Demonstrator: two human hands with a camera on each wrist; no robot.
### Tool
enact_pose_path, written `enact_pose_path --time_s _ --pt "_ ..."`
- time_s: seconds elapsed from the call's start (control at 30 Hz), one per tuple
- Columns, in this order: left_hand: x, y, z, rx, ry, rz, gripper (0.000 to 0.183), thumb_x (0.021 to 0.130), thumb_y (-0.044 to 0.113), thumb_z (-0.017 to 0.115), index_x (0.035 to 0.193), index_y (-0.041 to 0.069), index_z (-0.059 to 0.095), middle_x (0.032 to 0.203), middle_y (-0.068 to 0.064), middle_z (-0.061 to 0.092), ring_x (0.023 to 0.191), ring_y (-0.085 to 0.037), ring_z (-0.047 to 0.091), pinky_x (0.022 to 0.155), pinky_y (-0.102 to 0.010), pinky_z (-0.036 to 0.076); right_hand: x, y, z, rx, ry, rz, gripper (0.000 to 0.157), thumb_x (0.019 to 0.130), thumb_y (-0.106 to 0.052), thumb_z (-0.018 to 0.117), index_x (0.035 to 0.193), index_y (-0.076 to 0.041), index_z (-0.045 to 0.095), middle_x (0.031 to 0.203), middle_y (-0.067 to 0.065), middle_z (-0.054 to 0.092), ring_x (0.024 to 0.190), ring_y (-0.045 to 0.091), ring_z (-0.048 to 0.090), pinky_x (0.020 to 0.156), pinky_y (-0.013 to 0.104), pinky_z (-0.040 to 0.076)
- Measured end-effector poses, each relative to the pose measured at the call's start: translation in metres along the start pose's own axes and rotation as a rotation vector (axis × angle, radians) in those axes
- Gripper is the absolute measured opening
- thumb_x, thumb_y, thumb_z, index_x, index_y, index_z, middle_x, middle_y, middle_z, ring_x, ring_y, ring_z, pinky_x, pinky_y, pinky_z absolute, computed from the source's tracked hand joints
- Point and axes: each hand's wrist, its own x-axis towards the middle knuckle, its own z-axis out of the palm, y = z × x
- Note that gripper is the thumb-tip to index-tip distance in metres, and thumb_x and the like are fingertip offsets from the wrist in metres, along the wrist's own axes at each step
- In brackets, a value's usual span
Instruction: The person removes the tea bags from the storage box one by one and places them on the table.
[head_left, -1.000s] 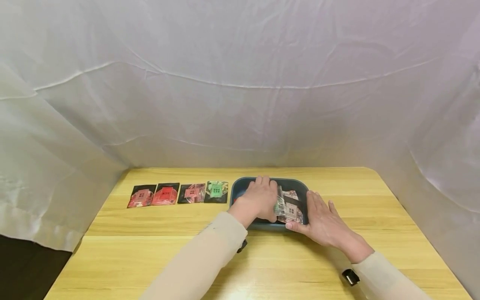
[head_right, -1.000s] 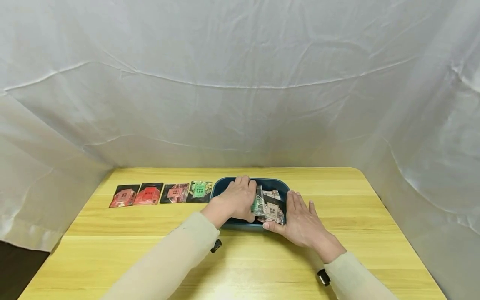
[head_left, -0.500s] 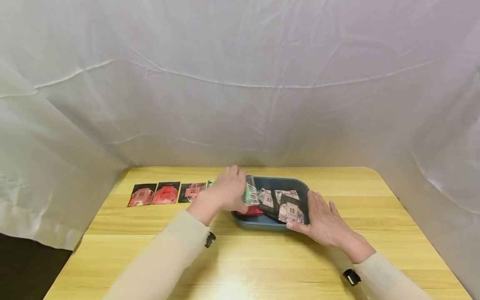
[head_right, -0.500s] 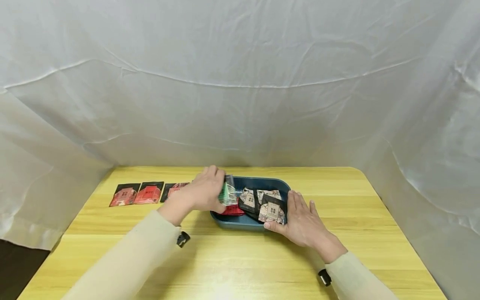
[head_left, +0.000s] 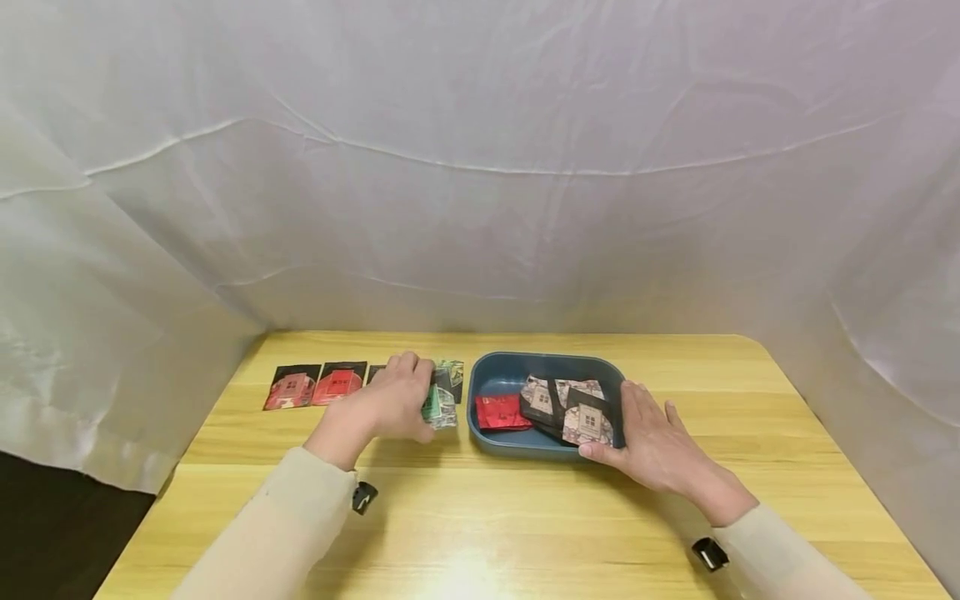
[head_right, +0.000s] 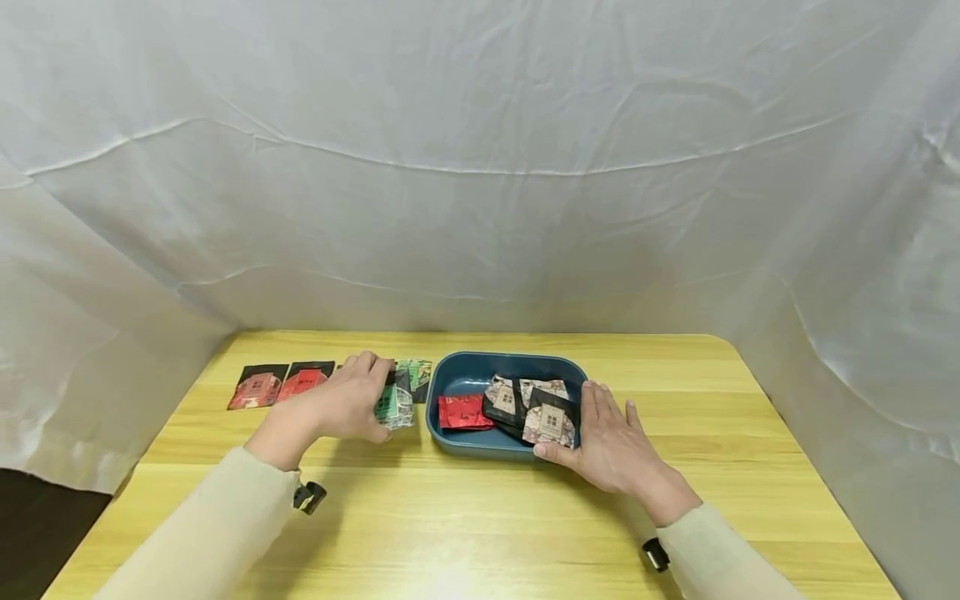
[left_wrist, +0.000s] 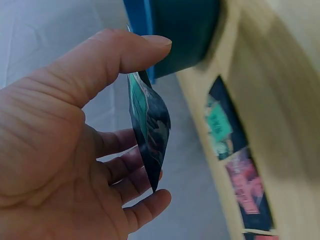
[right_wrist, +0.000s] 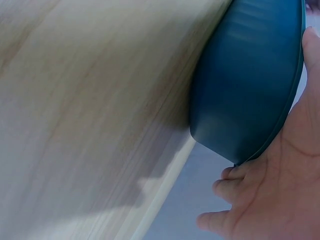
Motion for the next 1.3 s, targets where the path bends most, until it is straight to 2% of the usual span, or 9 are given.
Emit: enact_pose_path --time_s 0.13,0.3,0.4,0.5,0.67,0.97,1.3 --pt "0.001 -0.005 0.014 -0.023 -0.040 0.003 0.097 0.078 0.031 0.092 0.151 -0.005 0.041 0.147 -0.025 0.045 0.136 -0.041 0.043 0.117 -0.057 0.040 -0.001 0.001 0.001 -0.001 0.000 0.001 0.132 0.088 -0.086 0.055 0.162 0.014 0.012 0.169 0.037 0.015 0.156 0.056 0.019 0.120 0.079 0.012" --pt "0.005 -0.009 0.035 -0.042 -0.099 0.014 0.106 0.077 0.029 0.093 0.158 -0.005 0.034 0.162 -0.030 0.033 0.155 -0.048 0.026 0.127 -0.061 0.027 -0.002 0.002 0.002 -0.009 0.006 0.005 0.131 0.088 -0.086 0.054 0.162 0.014 0.012 0.169 0.037 0.016 0.155 0.056 0.020 0.120 0.080 0.012" --pt "0.007 -0.010 0.044 -0.038 -0.129 0.011 0.111 0.074 0.031 0.095 0.160 -0.003 0.034 0.164 -0.029 0.032 0.157 -0.048 0.024 0.128 -0.060 0.025 -0.001 0.002 0.003 -0.009 0.009 0.007 0.131 0.088 -0.086 0.054 0.162 0.014 0.012 0.169 0.037 0.016 0.155 0.056 0.020 0.120 0.080 0.012" --pt "0.009 -0.010 0.051 -0.021 -0.153 0.017 0.111 0.073 0.032 0.096 0.160 0.000 0.036 0.163 -0.026 0.035 0.155 -0.047 0.029 0.126 -0.061 0.028 -0.001 0.002 0.004 -0.009 0.010 0.007 0.131 0.088 -0.086 0.053 0.162 0.014 0.012 0.169 0.037 0.016 0.156 0.056 0.020 0.120 0.080 0.012" --pt "0.013 -0.011 0.057 0.032 -0.154 0.030 0.105 0.071 0.032 0.097 0.156 0.004 0.043 0.157 -0.021 0.043 0.147 -0.043 0.039 0.121 -0.061 0.036 -0.001 0.001 0.004 -0.008 0.012 0.007 0.130 0.089 -0.086 0.053 0.163 0.014 0.011 0.169 0.036 0.016 0.156 0.055 0.020 0.120 0.079 0.012" --pt "0.020 -0.015 0.059 0.022 -0.162 0.006 0.110 0.073 0.033 0.097 0.162 0.004 0.038 0.167 -0.022 0.034 0.155 -0.049 0.029 0.126 -0.063 0.027 -0.001 0.000 0.006 -0.010 0.020 0.007 0.131 0.088 -0.086 0.053 0.162 0.014 0.012 0.169 0.036 0.017 0.156 0.055 0.020 0.120 0.080 0.012" --pt "0.020 -0.015 0.060 0.001 -0.154 -0.018 0.110 0.073 0.034 0.097 0.162 0.006 0.039 0.167 -0.022 0.034 0.156 -0.049 0.027 0.126 -0.064 0.026 -0.001 0.000 0.007 -0.016 0.031 0.005 0.131 0.088 -0.086 0.054 0.162 0.014 0.013 0.168 0.037 0.019 0.155 0.056 0.022 0.119 0.080 0.013"
